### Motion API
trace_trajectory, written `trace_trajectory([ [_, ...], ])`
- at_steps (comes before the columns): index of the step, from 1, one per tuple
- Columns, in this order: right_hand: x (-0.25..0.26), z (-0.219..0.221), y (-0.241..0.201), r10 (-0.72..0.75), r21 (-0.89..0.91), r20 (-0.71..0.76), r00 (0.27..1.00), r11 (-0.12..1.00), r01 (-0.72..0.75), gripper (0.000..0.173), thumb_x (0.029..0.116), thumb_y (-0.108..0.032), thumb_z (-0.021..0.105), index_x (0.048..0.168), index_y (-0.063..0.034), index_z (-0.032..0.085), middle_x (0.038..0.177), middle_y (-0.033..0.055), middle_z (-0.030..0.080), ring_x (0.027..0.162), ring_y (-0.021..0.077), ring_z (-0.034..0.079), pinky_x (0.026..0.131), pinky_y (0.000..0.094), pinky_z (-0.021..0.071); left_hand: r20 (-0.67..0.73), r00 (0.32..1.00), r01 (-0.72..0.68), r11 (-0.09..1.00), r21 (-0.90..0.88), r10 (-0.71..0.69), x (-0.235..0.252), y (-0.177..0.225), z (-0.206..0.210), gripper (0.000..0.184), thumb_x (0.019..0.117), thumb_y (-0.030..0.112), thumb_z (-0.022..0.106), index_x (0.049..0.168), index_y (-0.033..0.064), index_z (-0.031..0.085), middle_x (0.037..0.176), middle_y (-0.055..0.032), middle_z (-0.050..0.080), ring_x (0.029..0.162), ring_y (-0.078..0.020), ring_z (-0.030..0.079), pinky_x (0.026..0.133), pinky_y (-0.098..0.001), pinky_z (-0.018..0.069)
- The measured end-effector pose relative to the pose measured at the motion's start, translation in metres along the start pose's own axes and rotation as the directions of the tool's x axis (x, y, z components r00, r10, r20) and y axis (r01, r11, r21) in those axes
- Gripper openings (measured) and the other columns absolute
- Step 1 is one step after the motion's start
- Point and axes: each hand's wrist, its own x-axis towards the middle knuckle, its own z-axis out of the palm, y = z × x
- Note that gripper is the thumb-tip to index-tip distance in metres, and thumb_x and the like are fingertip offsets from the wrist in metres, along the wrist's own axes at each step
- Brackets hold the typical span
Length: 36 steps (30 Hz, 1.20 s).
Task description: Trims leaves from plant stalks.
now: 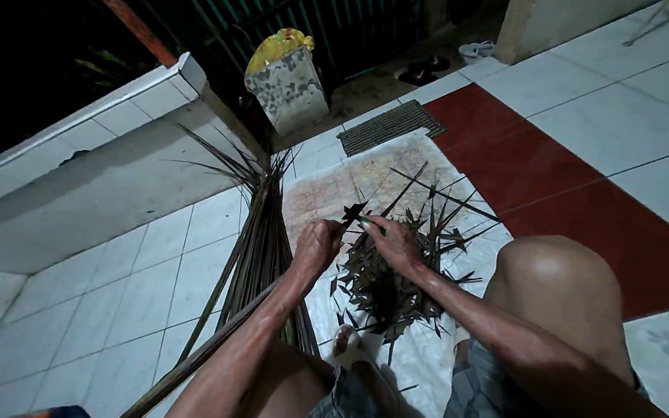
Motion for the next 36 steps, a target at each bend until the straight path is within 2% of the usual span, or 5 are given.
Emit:
trace_trajectory([
  [9,0.015,-0.019,0.017,0.052,0.020,-0.174,0.983,0.999,-0.049,0.038,0.1094,-0.039,0.047,0.129,-0.0149,0.069,0.093,0.0146,0.071,0.081,0.0328,0.067,0.075,0.0579,0.0528,-0.034,0.999,0.019,0.999,0.049,-0.017,-0.003,-0.015,-0.004,0.028,0.1076,0.030,0.054,0.108,0.0113,0.075,0.082,-0.0049,0.074,0.072,-0.0195,0.070,0.075,-0.0441,0.0588],
  [13,0.004,-0.016,0.007,-0.052,0.043,-0.022,0.998,0.998,0.053,0.038,0.1086,-0.039,0.049,0.129,-0.0139,0.070,0.092,0.0123,0.071,0.080,0.0281,0.067,0.076,0.0536,0.0546,-0.088,0.996,0.030,0.974,0.223,-0.011,-0.007,-0.007,-0.006,0.026,0.1063,0.028,0.054,0.111,0.0155,0.077,0.094,-0.0119,0.075,0.092,-0.0329,0.072,0.082,-0.0566,0.0557],
  [21,-0.001,-0.013,-0.008,-0.053,-0.035,0.106,0.993,0.998,0.057,0.037,0.1077,-0.042,0.051,0.125,-0.0171,0.073,0.101,0.0103,0.074,0.096,0.0282,0.069,0.087,0.0544,0.0530,-0.137,0.988,-0.010,0.919,0.395,0.069,-0.012,0.008,-0.001,0.024,0.1060,0.024,0.053,0.105,0.0145,0.075,0.087,-0.0140,0.073,0.085,-0.0359,0.072,0.070,-0.0549,0.0547],
  [32,0.011,-0.028,0.003,0.092,-0.099,-0.028,0.995,0.991,-0.095,0.038,0.1091,-0.038,0.048,0.128,-0.0139,0.071,0.106,0.0165,0.073,0.099,0.0369,0.069,0.087,0.0604,0.0519,-0.114,0.987,-0.054,0.908,0.416,0.111,-0.013,0.009,0.001,0.025,0.1064,0.026,0.053,0.101,0.0133,0.074,0.085,-0.0134,0.072,0.084,-0.0352,0.072,0.069,-0.0536,0.0541],
  [36,0.020,-0.031,0.021,0.054,-0.024,-0.180,0.982,0.998,-0.059,0.041,0.1100,-0.040,0.045,0.127,-0.0119,0.069,0.094,0.0164,0.071,0.084,0.0358,0.067,0.077,0.0599,0.0525,-0.071,0.997,-0.014,0.979,0.204,0.029,-0.008,-0.004,-0.006,0.026,0.1065,0.029,0.054,0.110,0.0161,0.076,0.090,-0.0092,0.075,0.088,-0.0295,0.072,0.082,-0.0546,0.0550],
])
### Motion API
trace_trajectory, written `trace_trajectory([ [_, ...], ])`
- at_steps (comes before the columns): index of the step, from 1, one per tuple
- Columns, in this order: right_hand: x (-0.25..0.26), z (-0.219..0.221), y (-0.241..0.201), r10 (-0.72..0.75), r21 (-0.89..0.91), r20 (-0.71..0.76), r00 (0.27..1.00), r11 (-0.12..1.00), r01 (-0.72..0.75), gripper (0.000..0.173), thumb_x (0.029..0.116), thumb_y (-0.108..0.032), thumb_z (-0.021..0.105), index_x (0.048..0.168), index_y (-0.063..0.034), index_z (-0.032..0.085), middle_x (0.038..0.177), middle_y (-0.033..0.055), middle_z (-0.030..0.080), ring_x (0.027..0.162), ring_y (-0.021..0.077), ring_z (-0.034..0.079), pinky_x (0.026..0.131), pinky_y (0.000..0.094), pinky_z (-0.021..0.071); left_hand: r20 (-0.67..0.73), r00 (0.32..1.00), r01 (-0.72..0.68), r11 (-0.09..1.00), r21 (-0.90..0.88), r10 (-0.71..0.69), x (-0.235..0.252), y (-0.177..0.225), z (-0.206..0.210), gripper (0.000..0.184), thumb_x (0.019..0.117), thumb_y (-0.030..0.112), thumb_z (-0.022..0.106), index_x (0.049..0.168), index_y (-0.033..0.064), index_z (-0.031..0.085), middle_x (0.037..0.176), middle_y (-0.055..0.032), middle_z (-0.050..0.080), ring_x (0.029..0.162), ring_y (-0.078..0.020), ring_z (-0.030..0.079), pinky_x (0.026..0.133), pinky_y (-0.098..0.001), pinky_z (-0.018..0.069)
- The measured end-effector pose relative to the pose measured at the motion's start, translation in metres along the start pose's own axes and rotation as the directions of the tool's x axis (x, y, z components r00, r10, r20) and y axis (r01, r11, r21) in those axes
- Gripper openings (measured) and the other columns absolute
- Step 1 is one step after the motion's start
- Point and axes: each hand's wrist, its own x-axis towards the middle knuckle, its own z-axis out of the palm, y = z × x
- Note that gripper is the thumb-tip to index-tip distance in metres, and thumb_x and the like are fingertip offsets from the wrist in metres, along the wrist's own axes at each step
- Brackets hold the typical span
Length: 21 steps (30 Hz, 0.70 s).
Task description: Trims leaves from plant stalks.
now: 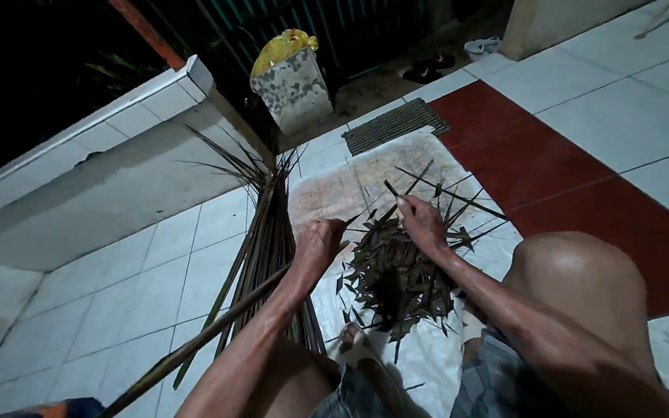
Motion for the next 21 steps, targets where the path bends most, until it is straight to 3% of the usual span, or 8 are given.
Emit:
trace_trajectory([
  [1,-0.002,0.001,0.000,-0.046,0.028,-0.011,0.999,0.999,0.046,0.041,0.1098,-0.041,0.046,0.127,-0.0121,0.069,0.090,0.0149,0.070,0.078,0.0334,0.066,0.073,0.0581,0.0521,0.005,1.000,0.012,0.998,-0.062,-0.012,0.002,-0.005,0.000,0.026,0.1068,0.029,0.054,0.110,0.0150,0.076,0.088,-0.0077,0.075,0.083,-0.0269,0.072,0.082,-0.0526,0.0558],
  [3,-0.012,0.003,-0.004,-0.115,0.107,0.028,0.993,0.988,0.111,0.038,0.1090,-0.039,0.049,0.129,-0.0133,0.069,0.087,0.0122,0.069,0.073,0.0278,0.064,0.070,0.0531,0.0532,0.004,1.000,-0.006,0.977,-0.213,0.007,0.006,-0.016,0.002,0.027,0.1073,0.029,0.054,0.108,0.0115,0.074,0.080,-0.0047,0.073,0.067,-0.0193,0.069,0.071,-0.0439,0.0582],
  [6,-0.022,0.011,-0.009,-0.197,0.172,0.157,0.968,0.970,0.169,0.038,0.1075,-0.041,0.051,0.132,-0.0178,0.069,0.096,0.0095,0.072,0.081,0.0234,0.068,0.078,0.0498,0.0564,0.046,0.998,-0.012,0.906,-0.423,0.035,0.008,-0.020,0.000,0.028,0.1081,0.030,0.055,0.106,0.0087,0.074,0.072,-0.0019,0.071,0.052,-0.0108,0.062,0.054,-0.0300,0.0549],
  [9,-0.025,0.018,-0.011,-0.228,0.166,0.227,0.947,0.967,0.193,0.038,0.1066,-0.045,0.051,0.130,-0.0205,0.070,0.102,0.0075,0.074,0.090,0.0221,0.070,0.085,0.0496,0.0558,0.103,0.994,0.017,0.862,-0.506,0.041,0.007,-0.020,-0.002,0.030,0.1088,0.032,0.053,0.108,0.0091,0.074,0.073,-0.0022,0.071,0.049,-0.0103,0.060,0.049,-0.0269,0.0519],
  [16,-0.012,0.014,-0.010,-0.136,0.091,0.152,0.979,0.988,0.124,0.037,0.1074,-0.043,0.051,0.132,-0.0233,0.070,0.101,0.0096,0.074,0.091,0.0275,0.070,0.083,0.0545,0.0545,0.156,0.986,0.055,0.782,-0.621,0.054,0.004,-0.022,-0.005,0.029,0.1087,0.028,0.054,0.110,0.0076,0.074,0.070,-0.0041,0.069,0.044,-0.0103,0.055,0.042,-0.0236,0.0460],
  [19,0.001,0.009,-0.005,-0.062,0.093,0.025,0.998,0.994,0.059,0.039,0.1083,-0.040,0.050,0.130,-0.0146,0.070,0.095,0.0156,0.072,0.083,0.0336,0.068,0.078,0.0586,0.0536,0.175,0.984,0.074,0.789,-0.610,0.043,0.005,-0.021,-0.006,0.029,0.1085,0.029,0.055,0.110,0.0080,0.074,0.072,-0.0036,0.070,0.043,-0.0099,0.055,0.040,-0.0230,0.0447],
  [21,0.006,0.007,0.000,-0.073,0.139,-0.042,0.996,0.987,0.078,0.039,0.1088,-0.039,0.049,0.129,-0.0126,0.069,0.091,0.0147,0.070,0.078,0.0307,0.067,0.074,0.0554,0.0539,0.179,0.983,0.077,0.794,-0.603,0.040,0.005,-0.023,-0.007,0.029,0.1088,0.029,0.054,0.113,0.0087,0.074,0.073,-0.0030,0.071,0.045,-0.0100,0.056,0.041,-0.0235,0.0457],
])
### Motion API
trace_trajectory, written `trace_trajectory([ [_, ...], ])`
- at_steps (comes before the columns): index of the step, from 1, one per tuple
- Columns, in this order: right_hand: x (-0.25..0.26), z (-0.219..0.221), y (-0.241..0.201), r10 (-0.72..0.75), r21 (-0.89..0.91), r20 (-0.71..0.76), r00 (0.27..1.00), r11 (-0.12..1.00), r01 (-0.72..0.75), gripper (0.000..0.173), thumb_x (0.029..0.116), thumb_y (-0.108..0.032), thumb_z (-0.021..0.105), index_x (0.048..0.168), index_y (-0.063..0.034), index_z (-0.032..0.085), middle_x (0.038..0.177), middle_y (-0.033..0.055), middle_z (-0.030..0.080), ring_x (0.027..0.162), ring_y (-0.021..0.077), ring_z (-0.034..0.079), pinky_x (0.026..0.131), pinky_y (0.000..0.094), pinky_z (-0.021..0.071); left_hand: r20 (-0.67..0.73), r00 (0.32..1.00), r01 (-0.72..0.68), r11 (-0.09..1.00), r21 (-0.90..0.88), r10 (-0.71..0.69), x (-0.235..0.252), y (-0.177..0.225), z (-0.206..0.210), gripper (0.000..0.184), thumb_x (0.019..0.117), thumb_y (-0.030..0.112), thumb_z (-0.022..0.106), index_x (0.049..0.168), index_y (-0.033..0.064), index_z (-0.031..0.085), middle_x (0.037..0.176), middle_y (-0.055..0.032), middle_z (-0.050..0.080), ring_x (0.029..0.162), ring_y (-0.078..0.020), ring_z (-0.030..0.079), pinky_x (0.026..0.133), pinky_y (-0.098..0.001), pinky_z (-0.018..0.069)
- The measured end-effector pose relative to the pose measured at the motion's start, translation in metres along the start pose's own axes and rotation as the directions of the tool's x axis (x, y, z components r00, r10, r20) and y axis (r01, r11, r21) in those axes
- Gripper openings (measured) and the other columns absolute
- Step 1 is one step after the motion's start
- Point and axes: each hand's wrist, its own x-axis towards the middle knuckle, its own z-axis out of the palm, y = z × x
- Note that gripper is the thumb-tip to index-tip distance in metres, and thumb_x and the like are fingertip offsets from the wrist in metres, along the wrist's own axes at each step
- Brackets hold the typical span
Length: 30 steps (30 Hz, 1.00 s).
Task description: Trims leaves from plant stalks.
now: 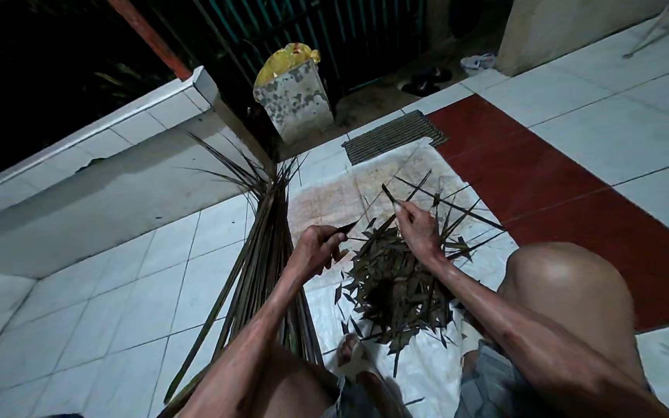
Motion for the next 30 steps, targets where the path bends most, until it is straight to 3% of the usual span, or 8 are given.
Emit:
trace_trajectory([
  [3,-0.009,-0.003,-0.009,-0.063,0.201,0.183,0.981,0.979,0.026,0.041,0.1083,-0.034,0.050,0.138,-0.0091,0.063,0.091,0.0081,0.069,0.074,0.0166,0.064,0.071,0.0370,0.0561,0.001,0.999,-0.041,0.999,0.013,0.041,0.000,-0.005,0.000,0.030,0.1089,0.031,0.053,0.113,0.0094,0.074,0.078,-0.0029,0.072,0.049,-0.0121,0.061,0.044,-0.0272,0.0508],
  [6,-0.015,-0.002,-0.023,-0.085,0.418,0.362,0.928,0.905,-0.080,0.041,0.1073,-0.030,0.053,0.143,-0.0099,0.058,0.082,0.0024,0.065,0.060,0.0090,0.054,0.053,0.0257,0.0457,0.042,0.996,-0.076,0.997,-0.026,0.077,0.004,0.004,0.002,0.030,0.1088,0.031,0.053,0.114,0.0107,0.074,0.079,-0.0037,0.073,0.051,-0.0140,0.063,0.045,-0.0294,0.0529],
  [11,-0.015,0.006,-0.024,-0.087,0.518,0.334,0.939,0.849,-0.105,0.034,0.1071,-0.033,0.054,0.124,-0.0051,0.066,0.076,-0.0001,0.059,0.056,0.0082,0.048,0.050,0.0247,0.0403,0.124,0.986,-0.096,0.988,-0.123,0.111,0.009,0.005,0.012,0.032,0.1086,0.034,0.053,0.115,0.0099,0.072,0.078,-0.0075,0.072,0.052,-0.0185,0.065,0.045,-0.0323,0.0552],
  [15,-0.007,0.002,-0.020,-0.108,0.527,0.273,0.956,0.848,-0.055,0.035,0.1076,-0.033,0.052,0.123,-0.0048,0.066,0.077,0.0013,0.059,0.056,0.0098,0.047,0.050,0.0257,0.0403,0.218,0.973,-0.033,0.983,-0.179,0.072,0.005,-0.004,0.008,0.035,0.1059,0.041,0.057,0.113,0.0084,0.067,0.083,-0.0094,0.073,0.057,-0.0213,0.068,0.051,-0.0354,0.0590],
  [19,-0.003,-0.006,-0.017,-0.082,0.497,0.218,0.972,0.867,-0.038,0.035,0.1085,-0.033,0.050,0.121,-0.0055,0.068,0.076,0.0005,0.059,0.055,0.0092,0.046,0.049,0.0253,0.0390,0.273,0.956,-0.043,0.972,-0.229,0.107,-0.001,-0.018,-0.002,0.034,0.1065,0.036,0.056,0.113,0.0063,0.071,0.081,-0.0092,0.072,0.053,-0.0172,0.063,0.049,-0.0308,0.0552],
  [22,-0.005,-0.003,-0.014,-0.030,0.390,0.189,0.982,0.920,-0.047,0.036,0.1087,-0.034,0.049,0.122,-0.0061,0.068,0.077,0.0008,0.060,0.058,0.0097,0.050,0.053,0.0273,0.0432,0.201,0.973,-0.071,0.980,-0.186,0.109,-0.004,-0.022,-0.005,0.031,0.1064,0.034,0.056,0.109,0.0078,0.073,0.076,-0.0051,0.070,0.048,-0.0107,0.054,0.044,-0.0253,0.0454],
  [24,-0.010,0.000,-0.012,-0.022,0.256,0.195,0.981,0.966,-0.029,0.038,0.1083,-0.035,0.050,0.126,-0.0060,0.066,0.083,0.0035,0.065,0.067,0.0128,0.058,0.063,0.0327,0.0515,0.118,0.990,-0.059,0.986,-0.155,0.078,-0.004,-0.022,-0.006,0.030,0.1068,0.031,0.056,0.108,0.0068,0.073,0.073,-0.0037,0.069,0.047,-0.0088,0.051,0.044,-0.0244,0.0418],
  [30,-0.036,0.015,-0.022,-0.154,0.106,0.318,0.935,0.986,0.126,0.038,0.1076,-0.039,0.050,0.126,-0.0121,0.070,0.088,0.0040,0.069,0.073,0.0132,0.063,0.071,0.0354,0.0551,-0.021,0.997,-0.071,0.996,0.048,0.072,0.010,-0.031,-0.007,0.035,0.1082,0.033,0.051,0.102,0.0075,0.073,0.070,-0.0010,0.067,0.053,-0.0094,0.056,0.053,-0.0283,0.0481],
])
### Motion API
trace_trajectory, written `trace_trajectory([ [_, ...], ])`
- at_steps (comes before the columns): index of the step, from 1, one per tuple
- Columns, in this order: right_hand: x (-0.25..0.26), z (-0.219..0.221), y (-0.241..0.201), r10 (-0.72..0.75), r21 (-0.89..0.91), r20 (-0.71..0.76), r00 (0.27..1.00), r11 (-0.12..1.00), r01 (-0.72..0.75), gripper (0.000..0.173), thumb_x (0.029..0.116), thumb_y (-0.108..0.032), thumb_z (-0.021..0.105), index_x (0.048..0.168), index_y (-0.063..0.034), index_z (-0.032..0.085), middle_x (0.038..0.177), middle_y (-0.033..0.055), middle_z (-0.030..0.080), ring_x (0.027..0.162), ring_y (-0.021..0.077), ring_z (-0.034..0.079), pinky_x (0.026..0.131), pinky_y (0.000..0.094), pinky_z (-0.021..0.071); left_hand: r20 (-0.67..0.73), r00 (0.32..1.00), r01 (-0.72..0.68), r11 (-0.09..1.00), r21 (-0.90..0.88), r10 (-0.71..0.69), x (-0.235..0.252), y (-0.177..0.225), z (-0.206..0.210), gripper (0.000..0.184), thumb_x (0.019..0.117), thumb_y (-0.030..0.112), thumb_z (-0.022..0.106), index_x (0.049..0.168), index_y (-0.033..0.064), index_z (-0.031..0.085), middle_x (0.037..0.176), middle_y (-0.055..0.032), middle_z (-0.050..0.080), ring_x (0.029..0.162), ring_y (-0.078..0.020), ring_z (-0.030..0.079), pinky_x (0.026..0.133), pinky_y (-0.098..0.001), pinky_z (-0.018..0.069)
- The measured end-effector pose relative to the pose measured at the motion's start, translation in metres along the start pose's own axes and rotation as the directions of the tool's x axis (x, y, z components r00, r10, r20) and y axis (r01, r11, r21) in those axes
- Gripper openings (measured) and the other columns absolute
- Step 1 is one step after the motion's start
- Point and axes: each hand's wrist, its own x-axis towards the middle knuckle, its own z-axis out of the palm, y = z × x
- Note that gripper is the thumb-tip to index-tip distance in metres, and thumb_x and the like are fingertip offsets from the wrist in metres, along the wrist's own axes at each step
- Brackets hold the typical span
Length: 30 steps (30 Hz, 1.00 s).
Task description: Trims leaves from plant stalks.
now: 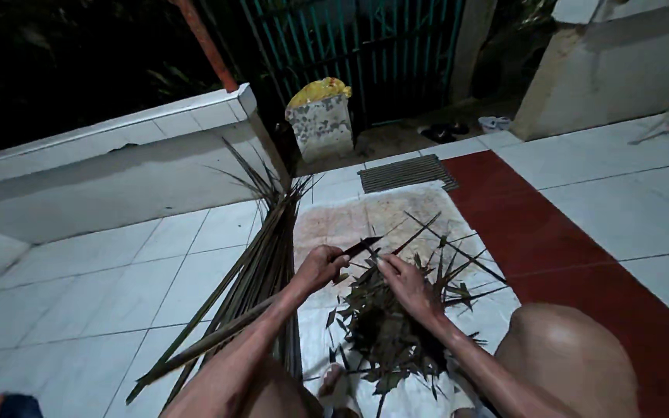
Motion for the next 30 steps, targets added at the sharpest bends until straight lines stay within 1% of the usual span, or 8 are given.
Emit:
trace_trajectory([
  [2,-0.003,0.005,-0.003,-0.011,-0.007,0.033,0.999,1.000,0.011,0.038,0.1075,-0.039,0.050,0.126,-0.0133,0.070,0.090,0.0035,0.070,0.074,0.0126,0.064,0.072,0.0341,0.0554,-0.022,1.000,0.008,0.998,0.055,-0.006,0.002,0.002,0.003,0.035,0.1081,0.035,0.051,0.102,0.0085,0.073,0.070,-0.0006,0.066,0.054,-0.0096,0.057,0.055,-0.0292,0.0490],
  [7,-0.005,0.010,-0.003,-0.044,-0.011,0.078,0.996,0.999,0.045,0.038,0.1077,-0.040,0.049,0.127,-0.0147,0.070,0.090,0.0030,0.070,0.073,0.0120,0.063,0.071,0.0327,0.0546,-0.042,0.999,0.015,0.977,0.211,-0.006,0.006,0.008,0.007,0.034,0.1082,0.035,0.050,0.105,0.0108,0.074,0.078,-0.0013,0.069,0.066,-0.0130,0.065,0.070,-0.0371,0.0567],
  [10,-0.005,0.009,-0.003,-0.036,-0.021,0.110,0.993,0.999,0.038,0.040,0.1077,-0.041,0.048,0.128,-0.0150,0.070,0.089,0.0034,0.069,0.073,0.0129,0.063,0.071,0.0340,0.0540,-0.043,0.999,0.007,0.968,0.252,0.004,0.006,0.015,0.009,0.032,0.1079,0.031,0.049,0.107,0.0109,0.074,0.081,-0.0024,0.070,0.072,-0.0153,0.066,0.077,-0.0410,0.0563],
  [15,-0.007,0.006,-0.010,-0.022,-0.048,0.091,0.996,0.999,0.026,0.041,0.1079,-0.042,0.047,0.127,-0.0142,0.070,0.090,0.0042,0.069,0.075,0.0143,0.064,0.073,0.0364,0.0545,-0.079,0.997,0.007,0.960,0.278,0.016,0.005,0.018,0.015,0.032,0.1070,0.032,0.050,0.106,0.0110,0.074,0.081,-0.0036,0.071,0.075,-0.0183,0.069,0.080,-0.0447,0.0572],
  [18,-0.008,0.007,-0.013,0.006,-0.081,0.059,0.998,0.997,-0.001,0.041,0.1079,-0.043,0.046,0.127,-0.0158,0.070,0.089,0.0042,0.069,0.074,0.0147,0.064,0.073,0.0370,0.0538,-0.107,0.994,0.046,0.942,0.333,-0.011,0.005,0.024,0.019,0.033,0.1071,0.034,0.049,0.107,0.0115,0.074,0.086,-0.0055,0.071,0.081,-0.0209,0.069,0.082,-0.0469,0.0564],
  [21,-0.008,0.008,-0.018,0.023,-0.092,0.030,0.999,0.996,-0.020,0.041,0.1083,-0.042,0.046,0.126,-0.0152,0.071,0.086,0.0044,0.068,0.073,0.0153,0.063,0.071,0.0371,0.0533,-0.149,0.989,0.058,0.926,0.373,-0.001,0.005,0.027,0.025,0.034,0.1070,0.034,0.050,0.104,0.0096,0.073,0.087,-0.0078,0.071,0.083,-0.0237,0.070,0.082,-0.0482,0.0563],
  [27,-0.005,0.006,-0.021,0.059,-0.133,0.008,0.998,0.989,-0.057,0.040,0.1085,-0.041,0.046,0.126,-0.0159,0.072,0.093,0.0050,0.071,0.082,0.0171,0.066,0.078,0.0399,0.0533,-0.179,0.984,0.100,0.873,0.477,-0.015,0.003,0.037,0.031,0.033,0.1070,0.034,0.049,0.104,0.0108,0.073,0.093,-0.0110,0.072,0.092,-0.0289,0.071,0.083,-0.0520,0.0558],
  [30,-0.004,0.006,-0.020,0.071,-0.139,-0.005,0.997,0.988,-0.071,0.040,0.1083,-0.041,0.046,0.126,-0.0160,0.072,0.094,0.0054,0.072,0.083,0.0179,0.066,0.079,0.0410,0.0533,-0.175,0.984,0.107,0.857,0.504,-0.020,0.001,0.040,0.032,0.033,0.1070,0.033,0.049,0.106,0.0112,0.073,0.094,-0.0113,0.072,0.094,-0.0298,0.070,0.083,-0.0525,0.0552],
])
